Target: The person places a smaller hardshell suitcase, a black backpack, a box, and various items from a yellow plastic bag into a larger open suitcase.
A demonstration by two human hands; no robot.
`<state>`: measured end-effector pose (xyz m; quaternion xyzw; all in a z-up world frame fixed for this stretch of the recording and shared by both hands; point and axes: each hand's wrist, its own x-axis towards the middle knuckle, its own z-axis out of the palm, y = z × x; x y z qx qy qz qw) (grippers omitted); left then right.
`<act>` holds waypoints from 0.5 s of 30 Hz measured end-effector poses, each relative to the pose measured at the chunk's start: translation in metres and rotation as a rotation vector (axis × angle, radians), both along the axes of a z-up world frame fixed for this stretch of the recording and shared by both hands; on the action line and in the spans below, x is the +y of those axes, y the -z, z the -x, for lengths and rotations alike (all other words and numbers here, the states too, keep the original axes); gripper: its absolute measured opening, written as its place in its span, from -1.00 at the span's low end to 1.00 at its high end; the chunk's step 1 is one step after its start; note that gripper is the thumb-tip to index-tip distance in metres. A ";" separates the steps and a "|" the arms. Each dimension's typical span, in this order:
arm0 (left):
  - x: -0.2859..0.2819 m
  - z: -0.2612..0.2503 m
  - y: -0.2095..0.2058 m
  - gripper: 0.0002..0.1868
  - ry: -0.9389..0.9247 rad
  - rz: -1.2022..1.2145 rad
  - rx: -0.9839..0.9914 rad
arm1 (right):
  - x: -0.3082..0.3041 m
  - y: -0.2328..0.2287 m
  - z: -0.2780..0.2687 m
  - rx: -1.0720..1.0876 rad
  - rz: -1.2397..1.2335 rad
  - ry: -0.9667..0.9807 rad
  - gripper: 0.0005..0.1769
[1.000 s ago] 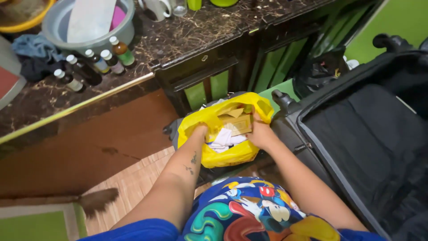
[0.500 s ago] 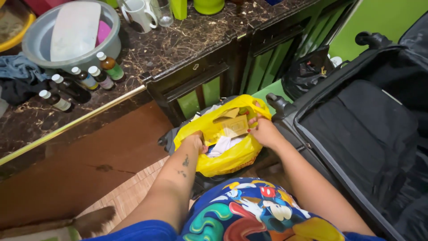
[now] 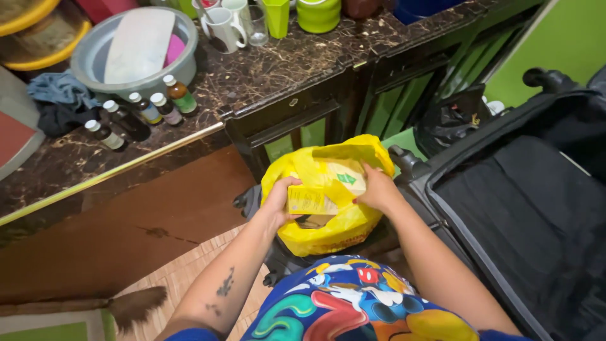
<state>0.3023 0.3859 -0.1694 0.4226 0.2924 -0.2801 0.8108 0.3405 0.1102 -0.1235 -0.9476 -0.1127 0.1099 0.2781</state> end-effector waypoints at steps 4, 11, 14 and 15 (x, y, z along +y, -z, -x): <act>0.008 0.025 -0.038 -0.45 -0.046 -0.058 -0.106 | -0.004 -0.014 -0.010 0.003 -0.006 -0.152 0.38; 0.062 0.064 -0.061 -0.34 -0.091 0.239 -0.185 | -0.025 -0.014 -0.017 0.418 -0.567 -0.232 0.31; 0.080 0.074 -0.030 -0.30 -0.048 0.407 -0.281 | -0.015 -0.082 0.018 0.528 -0.811 -0.457 0.67; 0.078 0.076 -0.032 -0.30 -0.045 0.406 -0.283 | -0.010 -0.094 0.023 0.524 -0.812 -0.456 0.67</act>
